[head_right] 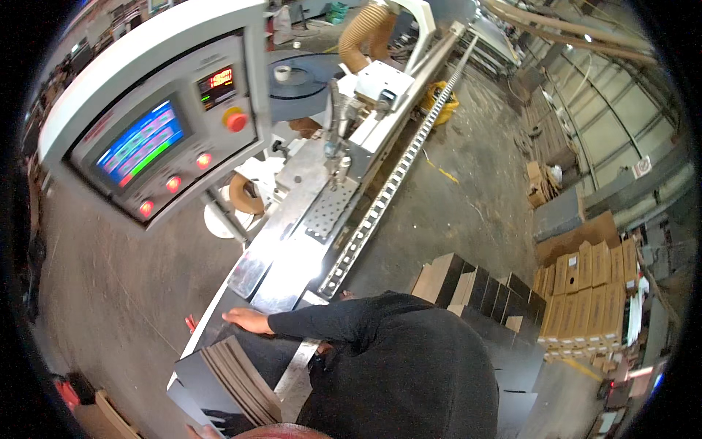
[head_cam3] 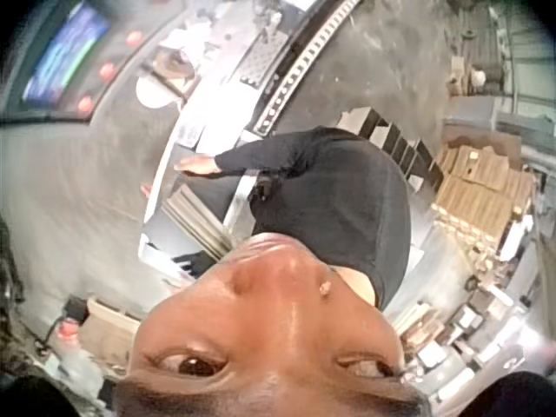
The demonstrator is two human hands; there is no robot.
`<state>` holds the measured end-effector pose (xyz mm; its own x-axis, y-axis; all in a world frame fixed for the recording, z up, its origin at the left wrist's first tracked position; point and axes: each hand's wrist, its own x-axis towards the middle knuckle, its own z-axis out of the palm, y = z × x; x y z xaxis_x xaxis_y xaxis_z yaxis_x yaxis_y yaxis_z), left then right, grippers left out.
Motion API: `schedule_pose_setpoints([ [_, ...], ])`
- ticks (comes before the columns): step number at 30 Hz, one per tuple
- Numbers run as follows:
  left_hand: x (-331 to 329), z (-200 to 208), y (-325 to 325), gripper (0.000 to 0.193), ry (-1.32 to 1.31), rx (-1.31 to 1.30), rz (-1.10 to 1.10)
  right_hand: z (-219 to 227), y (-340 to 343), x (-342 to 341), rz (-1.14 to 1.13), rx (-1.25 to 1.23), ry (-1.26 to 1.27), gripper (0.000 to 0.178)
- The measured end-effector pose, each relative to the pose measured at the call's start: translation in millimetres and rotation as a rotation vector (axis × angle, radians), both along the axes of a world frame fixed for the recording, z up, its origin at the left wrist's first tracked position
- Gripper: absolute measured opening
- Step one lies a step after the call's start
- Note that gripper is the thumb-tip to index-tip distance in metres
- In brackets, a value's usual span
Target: The person feeds wood panels into an edge banding machine, operates a touch-screen control panel, and stacks the processed panels.
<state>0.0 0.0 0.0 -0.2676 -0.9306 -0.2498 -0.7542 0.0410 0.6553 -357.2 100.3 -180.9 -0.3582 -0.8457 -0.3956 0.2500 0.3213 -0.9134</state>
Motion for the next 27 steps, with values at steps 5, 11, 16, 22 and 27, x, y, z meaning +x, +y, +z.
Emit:
schedule_pose_setpoints([
  [5, -76.8, -6.9, 73.5, 0.137, -0.617, -0.41, -0.184, -0.6, 127.0, -51.3, 0.12, -0.191, -0.095, 0.052],
  [11, -71.2, -35.3, 78.4, 0.121, -0.431, -0.465, -0.063, -29.8, 258.5, -116.4, 0.065, -0.129, -0.282, 0.033],
  [16, -101.7, 15.0, 96.1, 0.104, -0.274, -0.238, -0.127, -40.1, 320.7, -153.0, -0.091, -0.079, -0.255, 0.028],
  [22, -204.1, 71.0, 154.7, 0.107, -0.449, -0.702, -0.386, -36.6, 359.9, -169.9, -0.285, -0.084, -0.232, 0.031],
  [27, -246.9, -27.9, 173.3, 0.125, -0.059, -0.535, -0.761, -33.0, 368.8, -154.9, -0.436, -0.098, -0.321, 0.028],
])
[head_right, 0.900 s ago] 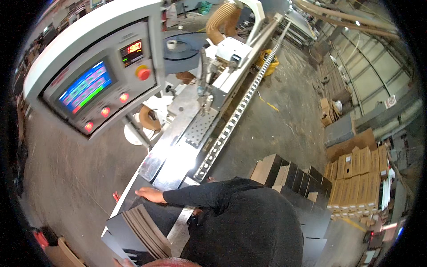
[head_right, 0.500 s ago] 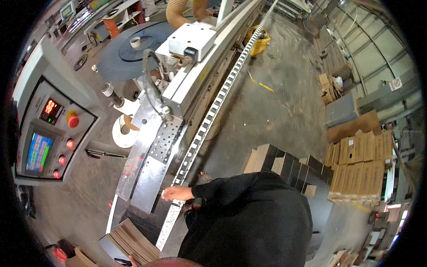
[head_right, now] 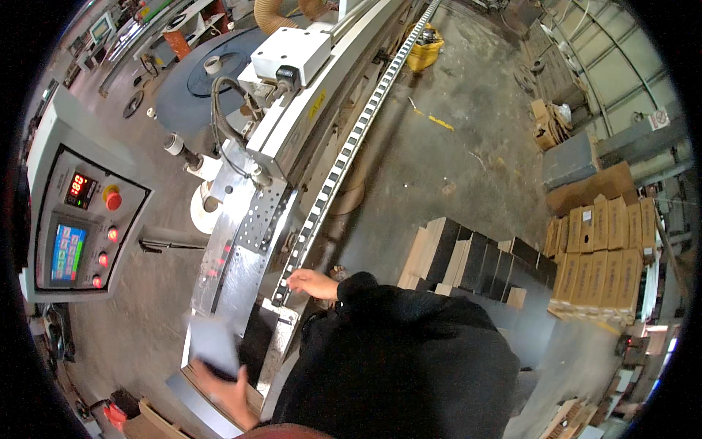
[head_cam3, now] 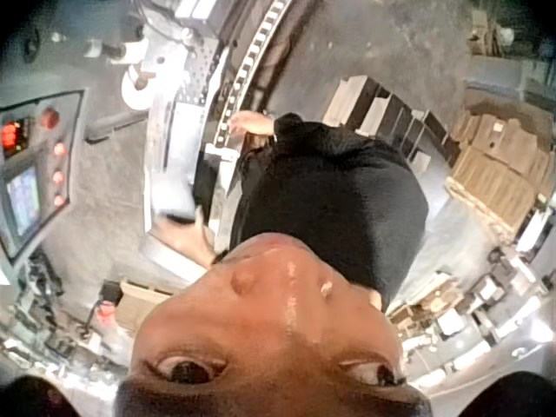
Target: The person feeds wood panels into an edge banding machine, operates a touch-screen control panel, and stacks the processed panels.
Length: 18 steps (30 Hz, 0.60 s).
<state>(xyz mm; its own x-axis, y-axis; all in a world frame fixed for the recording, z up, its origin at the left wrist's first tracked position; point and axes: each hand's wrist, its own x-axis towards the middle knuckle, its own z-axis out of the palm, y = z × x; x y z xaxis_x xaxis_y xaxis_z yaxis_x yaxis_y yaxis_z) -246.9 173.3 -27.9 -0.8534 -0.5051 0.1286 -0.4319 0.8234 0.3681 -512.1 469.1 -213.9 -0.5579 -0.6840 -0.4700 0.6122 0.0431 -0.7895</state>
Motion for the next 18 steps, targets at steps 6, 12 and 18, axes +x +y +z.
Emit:
schedule_pose_setpoints([
  [6, -106.0, -111.3, 49.1, 0.116, -0.004, 0.197, -0.207, -12.2, 36.0, 23.4, -0.163, -0.178, 0.221, 0.026],
  [12, -155.3, -135.5, 26.2, 0.113, -0.042, 0.132, -0.277, 40.6, 39.9, 26.1, -0.254, 0.197, -0.034, 0.047],
  [18, -213.7, -161.8, 26.7, 0.087, 0.164, 0.019, -0.403, 10.6, 23.6, -9.7, -0.219, -0.047, -0.091, 0.054],
])
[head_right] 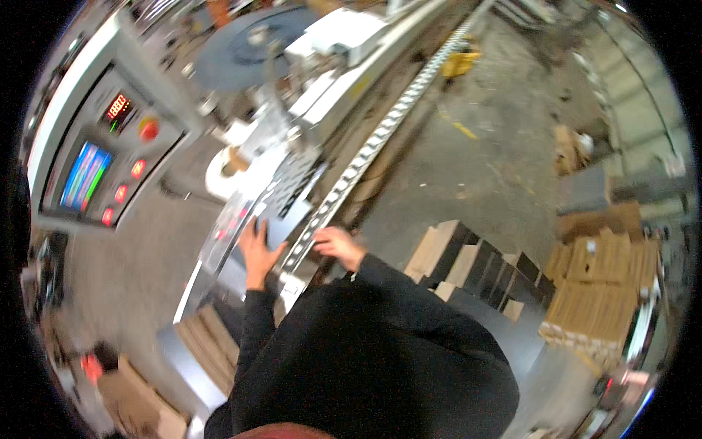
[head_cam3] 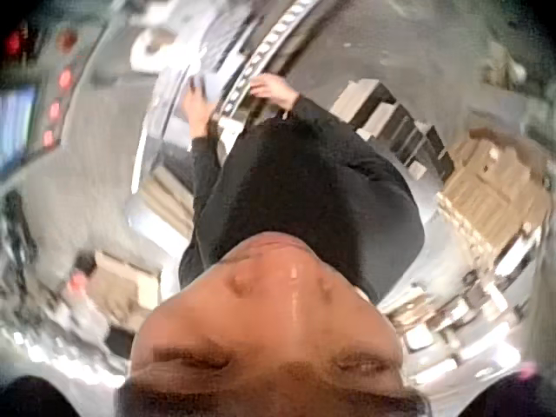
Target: The person feeds wood panels into an edge banding machine, operates a touch-screen control panel, and stacks the processed panels.
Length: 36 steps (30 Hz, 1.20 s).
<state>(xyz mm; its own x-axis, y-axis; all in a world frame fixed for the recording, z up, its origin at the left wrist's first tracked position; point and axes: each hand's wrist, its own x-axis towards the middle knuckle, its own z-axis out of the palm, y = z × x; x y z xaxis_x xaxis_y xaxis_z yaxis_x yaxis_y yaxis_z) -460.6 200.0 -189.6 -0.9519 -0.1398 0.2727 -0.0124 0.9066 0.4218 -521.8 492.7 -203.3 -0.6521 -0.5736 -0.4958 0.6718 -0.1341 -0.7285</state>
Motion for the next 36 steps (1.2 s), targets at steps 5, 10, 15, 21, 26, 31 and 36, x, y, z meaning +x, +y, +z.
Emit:
schedule_pose_setpoints([
  [5, -26.4, -8.5, 9.5, 0.065, 0.002, -0.123, 0.092, 10.0, -57.5, -50.6, -0.016, 0.034, -0.179, 0.065],
  [10, -25.0, -1.0, 24.8, 0.073, -0.074, -0.146, 0.238, -5.5, -96.5, -64.9, -0.093, -0.023, -0.226, 0.087],
  [15, 10.4, -2.3, 8.9, 0.078, -0.102, -0.164, 0.259, 19.3, -111.8, -52.7, -0.165, -0.052, -0.243, 0.096],
  [21, 67.2, -2.5, -13.1, 0.076, -0.224, -0.163, 0.232, 25.4, -128.1, -59.5, -0.219, -0.027, -0.375, 0.083],
  [26, 59.1, 3.0, -9.6, 0.072, -0.279, -0.178, 0.227, 19.7, -132.0, -58.0, -0.314, -0.031, -0.408, 0.092],
  [31, 45.8, 2.4, -2.5, 0.08, -0.313, -0.174, 0.219, 25.8, -139.3, -58.4, -0.424, -0.088, -0.384, 0.091],
  [36, 26.1, 4.2, 9.4, 0.086, -0.333, -0.146, 0.231, 25.8, -132.2, -76.3, -0.5, -0.118, -0.43, 0.096],
])
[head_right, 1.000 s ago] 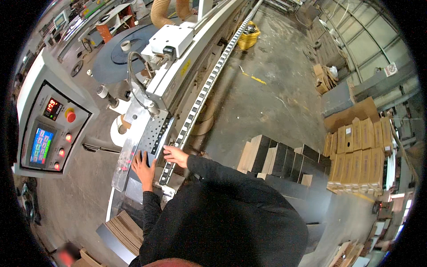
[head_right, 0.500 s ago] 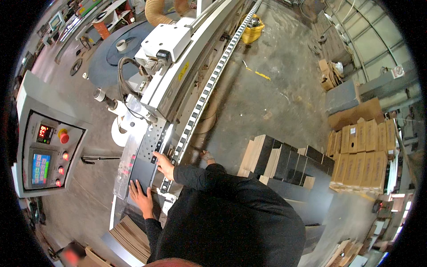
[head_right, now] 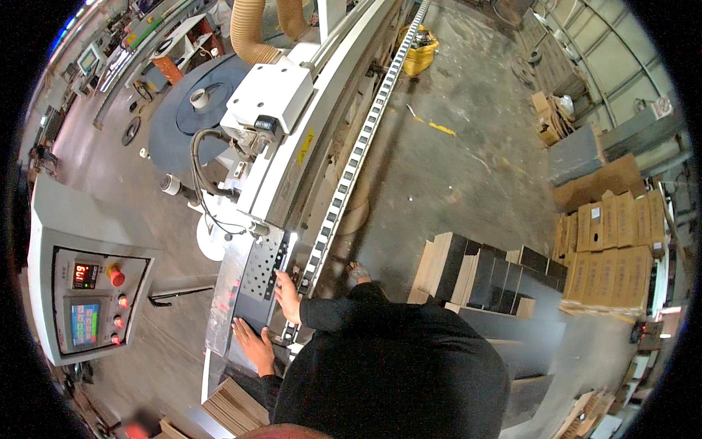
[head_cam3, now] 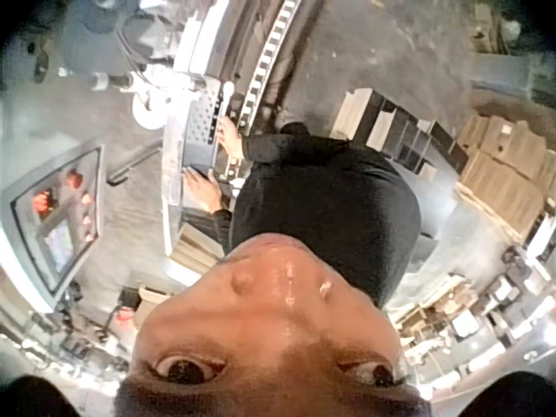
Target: The person feeds wood panels into an edge banding machine, operates a touch-screen control panel, and stacks the processed panels.
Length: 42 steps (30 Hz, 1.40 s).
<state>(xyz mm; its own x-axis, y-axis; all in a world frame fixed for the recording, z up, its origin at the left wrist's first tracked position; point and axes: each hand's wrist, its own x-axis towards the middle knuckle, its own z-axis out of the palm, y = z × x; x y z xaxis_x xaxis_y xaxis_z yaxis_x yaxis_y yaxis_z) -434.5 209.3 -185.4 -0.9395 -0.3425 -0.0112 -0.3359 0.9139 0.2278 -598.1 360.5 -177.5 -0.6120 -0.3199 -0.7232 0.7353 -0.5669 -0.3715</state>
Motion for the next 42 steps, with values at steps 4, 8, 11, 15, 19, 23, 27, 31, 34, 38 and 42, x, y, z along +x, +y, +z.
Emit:
schedule_pose_setpoints([
  [4, -16.4, -1.7, 10.6, 0.087, 0.01, -0.004, 0.009, -1.6, 10.6, -15.2, -0.03, -0.017, 0.006, 0.093],
  [8, -38.0, -5.8, 25.3, 0.089, 0.039, -0.008, 0.018, 2.6, 23.9, -37.9, -0.056, 0.005, 0.011, 0.094],
  [11, -55.1, -12.9, 35.2, 0.088, 0.077, -0.02, 0.028, 5.4, 41.7, -55.6, -0.015, 0.003, 0.065, 0.096],
  [15, -77.6, -25.2, 49.4, 0.088, 0.111, -0.039, 0.035, -5.5, 60.2, -83.9, -0.023, -0.024, 0.055, 0.099],
  [19, -98.7, -59.6, 55.7, 0.086, 0.048, -0.138, 0.151, -12.8, 70.4, -105.7, -0.025, 0.012, 0.118, 0.101],
  [23, -134.7, -26.8, 95.3, 0.085, 0.326, -0.026, 0.181, -14.2, 92.6, -143.0, -0.049, 0.024, 0.129, 0.102],
  [27, -131.3, -26.0, 97.0, 0.087, 0.26, -0.079, 0.22, -18.5, 107.3, -170.5, -0.055, 0.018, 0.206, 0.104],
  [31, -76.4, -20.3, 83.2, 0.065, 0.258, 0.038, 0.236, -8.5, 123.1, -200.3, -0.063, 0.004, 0.233, 0.107],
  [34, -8.2, -16.0, 73.7, 0.055, 0.204, 0.054, 0.254, -10.0, 135.6, -220.5, -0.094, -0.037, 0.234, 0.107],
  [38, 62.7, 49.4, 66.2, 0.044, 0.222, -0.13, 0.266, -6.6, 152.5, -230.5, -0.183, -0.048, 0.304, 0.106],
  [42, 111.7, 179.5, 18.7, 0.095, 0.217, -0.688, 0.394, -31.9, 149.6, -220.1, -0.128, 0.099, 0.402, 0.103],
])
